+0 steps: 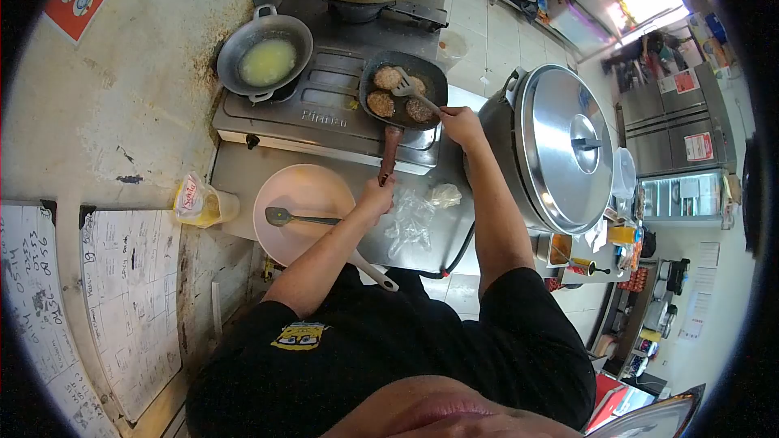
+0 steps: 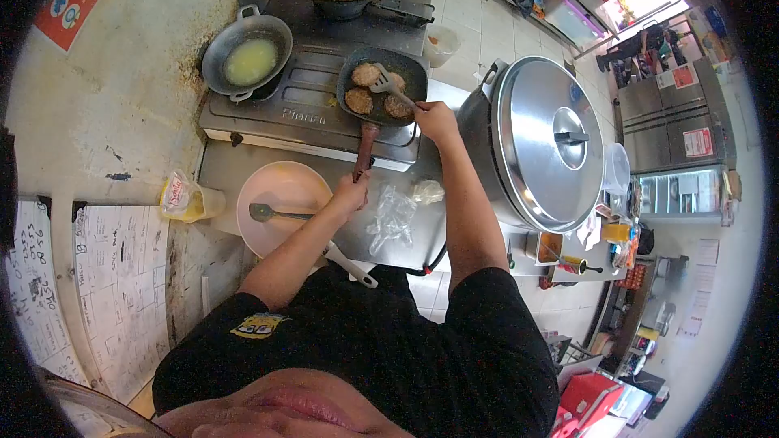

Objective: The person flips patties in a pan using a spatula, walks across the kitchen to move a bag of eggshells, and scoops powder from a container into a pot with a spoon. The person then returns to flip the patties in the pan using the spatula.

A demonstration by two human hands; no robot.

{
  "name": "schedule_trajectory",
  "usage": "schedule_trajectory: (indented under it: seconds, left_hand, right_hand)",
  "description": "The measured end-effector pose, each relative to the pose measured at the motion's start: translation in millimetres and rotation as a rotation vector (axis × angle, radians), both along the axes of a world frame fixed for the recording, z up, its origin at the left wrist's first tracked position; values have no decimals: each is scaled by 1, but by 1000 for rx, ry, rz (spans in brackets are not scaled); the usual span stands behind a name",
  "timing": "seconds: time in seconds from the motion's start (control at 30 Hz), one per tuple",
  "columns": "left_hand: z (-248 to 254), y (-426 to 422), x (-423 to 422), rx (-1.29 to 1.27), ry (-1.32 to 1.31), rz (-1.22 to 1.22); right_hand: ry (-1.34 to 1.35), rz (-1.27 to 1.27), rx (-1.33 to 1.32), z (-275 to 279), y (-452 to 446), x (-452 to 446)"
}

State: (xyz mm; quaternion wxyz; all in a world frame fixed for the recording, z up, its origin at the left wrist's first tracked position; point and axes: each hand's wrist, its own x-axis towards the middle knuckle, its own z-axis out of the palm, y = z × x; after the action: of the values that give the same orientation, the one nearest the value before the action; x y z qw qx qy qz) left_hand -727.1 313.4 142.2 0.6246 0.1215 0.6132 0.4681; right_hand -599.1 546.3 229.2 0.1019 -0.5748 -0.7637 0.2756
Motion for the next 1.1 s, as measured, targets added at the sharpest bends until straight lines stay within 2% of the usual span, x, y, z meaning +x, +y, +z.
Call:
schedule_trajectory:
  seconds: [0.1, 0.17, 0.3, 0.4, 0.6, 0.73, 0.93, 1.0, 1.1]
  left_hand:
    - [-3, 0, 1, 8, -16, 17]
    - [-5, 0, 2, 12, -27, 24]
    - [-13, 3, 5, 7, -22, 14]
    - [-6, 4, 8, -3, -66, 51]
    - [8, 4, 8, -20, -15, 18]
    - [-3, 4, 9, 3, -44, 45]
    - [-14, 6, 10, 58, -22, 14]
    - [-17, 6, 9, 98, -135, 55]
    - [-16, 9, 8, 61, -75, 46]
  right_hand:
    - [-41, -20, 84, 14, -7, 5]
    - [-214, -29, 182, 42, -18, -5]
    - [-344, -27, 270, 52, -21, -25]
    - [-421, 91, 355, 59, -33, -43]
    - [-370, 43, 290, 70, -51, -65]
    - [-359, 45, 227, 82, -66, -71]
    - [-274, 55, 312, 79, -78, -70]
    - [-251, 39, 320, 75, -81, -68]
    - [-208, 14, 308, 70, -90, -63]
